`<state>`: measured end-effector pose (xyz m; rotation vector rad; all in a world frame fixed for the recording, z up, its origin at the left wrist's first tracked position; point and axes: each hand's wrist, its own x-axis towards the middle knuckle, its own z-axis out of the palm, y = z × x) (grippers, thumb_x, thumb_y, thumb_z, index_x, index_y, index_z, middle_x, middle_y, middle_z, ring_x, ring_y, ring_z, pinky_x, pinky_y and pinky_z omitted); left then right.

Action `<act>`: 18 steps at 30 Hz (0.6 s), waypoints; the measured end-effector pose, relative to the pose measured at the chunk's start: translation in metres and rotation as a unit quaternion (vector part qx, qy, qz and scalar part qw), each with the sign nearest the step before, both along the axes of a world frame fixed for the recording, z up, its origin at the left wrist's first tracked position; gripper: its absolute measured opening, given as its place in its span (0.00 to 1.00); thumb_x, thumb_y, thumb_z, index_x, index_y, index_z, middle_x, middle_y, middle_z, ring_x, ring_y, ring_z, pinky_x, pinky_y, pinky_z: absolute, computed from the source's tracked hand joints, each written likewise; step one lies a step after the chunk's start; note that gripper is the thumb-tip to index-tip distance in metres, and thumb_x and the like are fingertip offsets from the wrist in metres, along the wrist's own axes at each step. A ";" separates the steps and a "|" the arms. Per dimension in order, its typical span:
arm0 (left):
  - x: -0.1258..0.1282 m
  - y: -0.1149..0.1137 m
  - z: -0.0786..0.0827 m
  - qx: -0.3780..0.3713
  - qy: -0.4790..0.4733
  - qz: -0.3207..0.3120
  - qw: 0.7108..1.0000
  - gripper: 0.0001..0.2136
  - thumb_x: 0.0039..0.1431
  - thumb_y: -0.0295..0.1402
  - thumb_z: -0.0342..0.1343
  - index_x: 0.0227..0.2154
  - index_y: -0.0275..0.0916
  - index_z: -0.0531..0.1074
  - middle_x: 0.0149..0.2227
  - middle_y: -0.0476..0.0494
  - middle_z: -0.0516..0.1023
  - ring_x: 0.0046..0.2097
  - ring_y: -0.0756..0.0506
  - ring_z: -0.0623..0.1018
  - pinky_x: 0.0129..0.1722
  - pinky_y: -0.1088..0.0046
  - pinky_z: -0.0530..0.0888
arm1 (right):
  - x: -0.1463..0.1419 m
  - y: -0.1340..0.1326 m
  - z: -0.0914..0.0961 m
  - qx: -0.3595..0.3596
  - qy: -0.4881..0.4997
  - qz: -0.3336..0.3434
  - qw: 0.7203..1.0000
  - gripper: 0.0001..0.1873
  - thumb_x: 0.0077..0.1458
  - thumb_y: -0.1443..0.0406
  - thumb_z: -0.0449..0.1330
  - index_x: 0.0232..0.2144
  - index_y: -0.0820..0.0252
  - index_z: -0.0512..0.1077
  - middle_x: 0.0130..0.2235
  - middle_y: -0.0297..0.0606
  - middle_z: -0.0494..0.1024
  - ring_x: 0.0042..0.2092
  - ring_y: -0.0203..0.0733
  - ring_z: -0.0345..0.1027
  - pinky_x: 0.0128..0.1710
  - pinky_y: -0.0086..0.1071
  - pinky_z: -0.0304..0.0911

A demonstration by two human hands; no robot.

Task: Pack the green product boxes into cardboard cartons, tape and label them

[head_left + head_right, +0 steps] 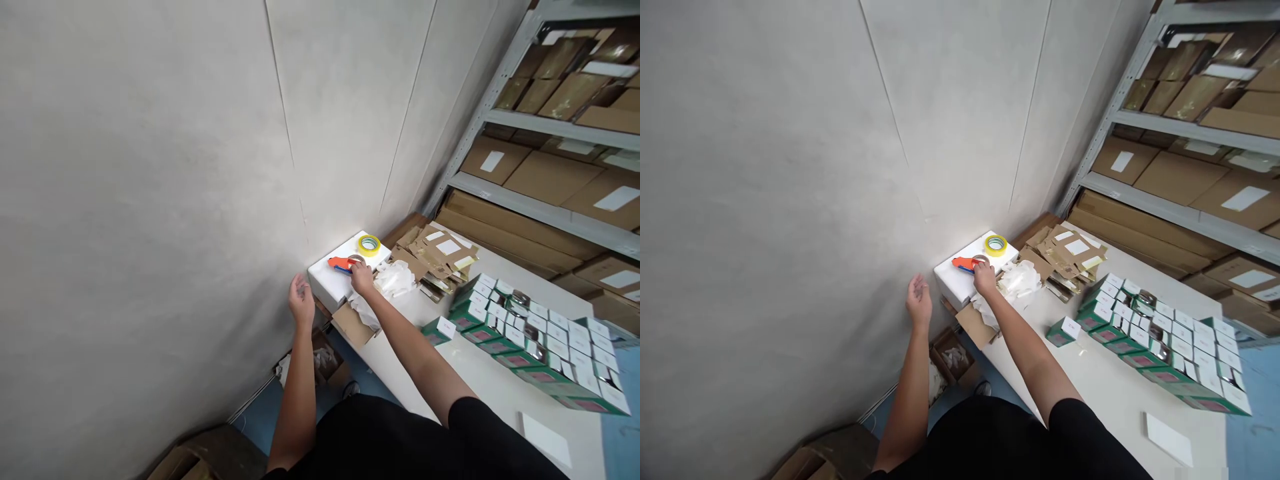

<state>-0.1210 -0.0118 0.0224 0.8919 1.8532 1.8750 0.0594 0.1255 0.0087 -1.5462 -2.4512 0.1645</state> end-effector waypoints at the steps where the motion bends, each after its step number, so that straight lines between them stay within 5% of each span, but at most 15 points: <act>1: 0.003 0.002 0.001 0.005 0.001 0.002 1.000 0.19 0.67 0.37 0.55 0.57 0.39 0.72 0.58 0.33 0.76 0.57 0.41 0.78 0.56 0.64 0.75 | 0.005 -0.002 0.000 0.027 0.014 -0.009 1.000 0.13 0.64 0.71 0.54 0.45 0.60 0.76 0.50 0.50 0.77 0.54 0.54 0.62 0.49 0.41 0.57; 9: 0.073 0.040 0.018 0.045 -0.004 -0.068 0.997 0.17 0.67 0.36 0.53 0.56 0.40 0.73 0.57 0.34 0.77 0.55 0.42 0.78 0.53 0.66 0.75 | 0.096 -0.036 0.015 0.179 0.093 -0.071 0.977 0.08 0.67 0.67 0.56 0.43 0.59 0.75 0.42 0.46 0.76 0.49 0.53 0.63 0.45 0.40 0.56; 18: 0.229 0.056 0.039 0.060 0.004 -0.208 0.976 0.17 0.69 0.37 0.52 0.57 0.41 0.72 0.59 0.36 0.75 0.58 0.42 0.76 0.58 0.64 0.72 | 0.268 -0.130 0.018 0.230 0.089 -0.230 0.941 0.07 0.68 0.65 0.57 0.41 0.58 0.75 0.39 0.44 0.76 0.47 0.52 0.64 0.41 0.39 0.55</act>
